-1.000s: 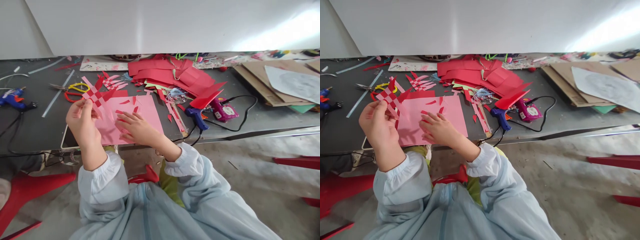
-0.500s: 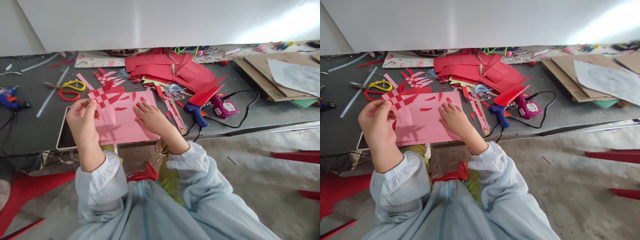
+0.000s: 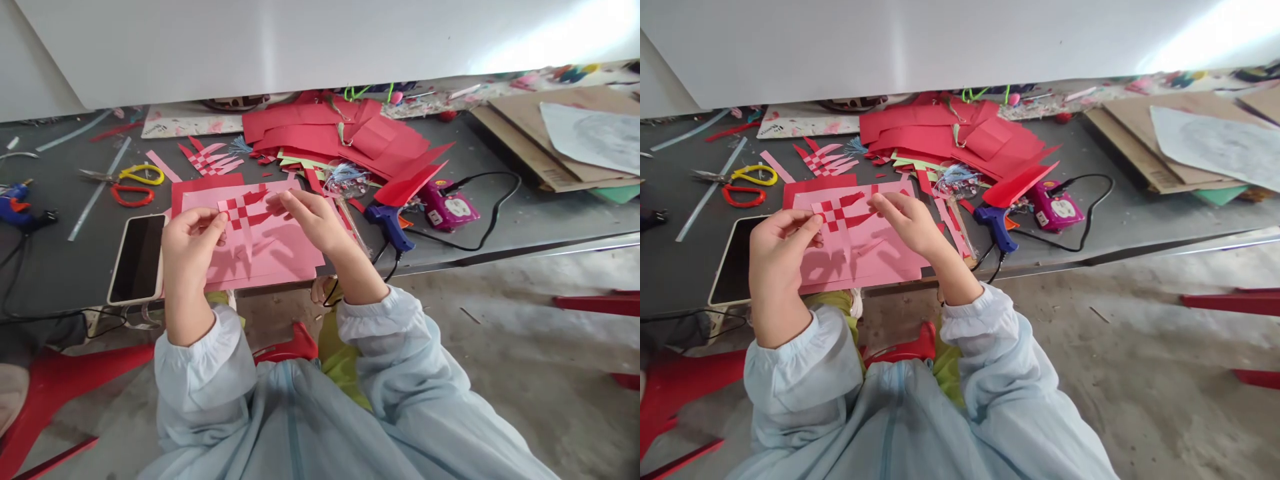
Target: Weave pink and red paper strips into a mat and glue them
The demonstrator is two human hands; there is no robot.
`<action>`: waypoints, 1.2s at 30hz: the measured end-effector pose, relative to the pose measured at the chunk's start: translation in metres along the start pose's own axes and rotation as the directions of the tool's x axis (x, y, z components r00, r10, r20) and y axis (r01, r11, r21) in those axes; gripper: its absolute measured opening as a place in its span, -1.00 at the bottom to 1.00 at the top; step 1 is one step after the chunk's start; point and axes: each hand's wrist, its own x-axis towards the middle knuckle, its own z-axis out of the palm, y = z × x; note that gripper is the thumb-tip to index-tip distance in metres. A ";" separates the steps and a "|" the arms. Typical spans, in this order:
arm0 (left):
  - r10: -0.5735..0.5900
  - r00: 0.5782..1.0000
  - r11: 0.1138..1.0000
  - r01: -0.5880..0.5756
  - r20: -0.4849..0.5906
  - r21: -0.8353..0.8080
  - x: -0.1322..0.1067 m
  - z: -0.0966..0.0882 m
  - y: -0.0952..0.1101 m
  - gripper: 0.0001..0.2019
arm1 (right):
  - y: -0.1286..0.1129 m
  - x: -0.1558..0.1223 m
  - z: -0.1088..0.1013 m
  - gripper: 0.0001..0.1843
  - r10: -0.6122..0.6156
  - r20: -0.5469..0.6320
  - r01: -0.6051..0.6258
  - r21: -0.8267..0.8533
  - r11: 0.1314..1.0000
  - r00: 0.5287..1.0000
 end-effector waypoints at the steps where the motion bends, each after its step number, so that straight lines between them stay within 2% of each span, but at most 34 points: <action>1: -0.024 0.999 1.000 0.024 0.024 0.009 -0.001 0.002 0.001 -0.85 | -0.003 0.000 0.001 -0.42 0.037 0.025 -0.039 0.073 0.997 0.999; 3: -0.080 0.995 0.997 0.078 0.066 0.028 -0.003 0.006 0.004 -0.84 | -0.007 0.000 0.004 -0.46 0.097 0.060 -0.106 0.165 0.981 0.993; 6: -0.143 0.983 0.988 0.136 0.116 0.066 -0.005 0.009 0.005 -0.82 | -0.005 0.002 0.006 -0.62 0.163 0.074 -0.177 0.257 0.950 0.984; 9: -0.153 0.974 0.987 0.140 0.169 0.085 -0.006 0.010 0.001 -0.81 | 0.002 0.005 0.007 -0.77 0.171 0.071 -0.185 0.298 0.937 0.983; 13: -0.084 0.980 0.992 0.065 0.183 0.107 -0.005 0.010 -0.003 -0.80 | 0.007 0.006 0.006 -0.88 0.029 -0.023 -0.022 0.247 0.969 0.999; 17: 0.030 0.988 0.989 -0.051 0.149 0.140 -0.008 0.011 0.002 -0.83 | 0.002 -0.001 0.006 -0.89 -0.173 -0.126 0.187 0.104 0.977 0.977; 20: 0.145 0.978 0.982 -0.160 0.147 0.101 -0.010 0.012 0.007 -0.89 | -0.005 -0.007 0.005 -0.90 -0.377 -0.162 0.380 -0.012 0.925 0.912; 24: 0.331 0.933 0.938 -0.341 0.138 0.060 -0.012 0.013 0.008 -0.93 | -0.010 -0.010 0.003 -0.77 -0.637 -0.179 0.606 -0.199 0.770 0.750; 27: 0.399 0.908 0.914 -0.406 0.129 0.031 -0.012 0.013 0.007 -0.90 | -0.010 -0.009 0.002 -0.75 -0.743 -0.195 0.690 -0.278 0.668 0.640; 29: 0.425 0.898 0.903 -0.429 0.114 0.015 -0.013 0.012 0.007 -0.87 | -0.010 -0.009 0.001 -0.74 -0.756 -0.197 0.683 -0.331 0.651 0.624; 32: 0.421 0.900 0.906 -0.424 0.112 0.001 -0.014 0.011 0.007 -0.85 | -0.009 -0.009 0.000 -0.73 -0.744 -0.208 0.640 -0.398 0.657 0.635; 36: 0.414 0.896 0.903 -0.427 0.158 0.054 -0.014 0.008 0.009 -0.84 | -0.011 -0.010 0.001 -0.75 -0.777 -0.254 0.662 -0.413 0.626 0.576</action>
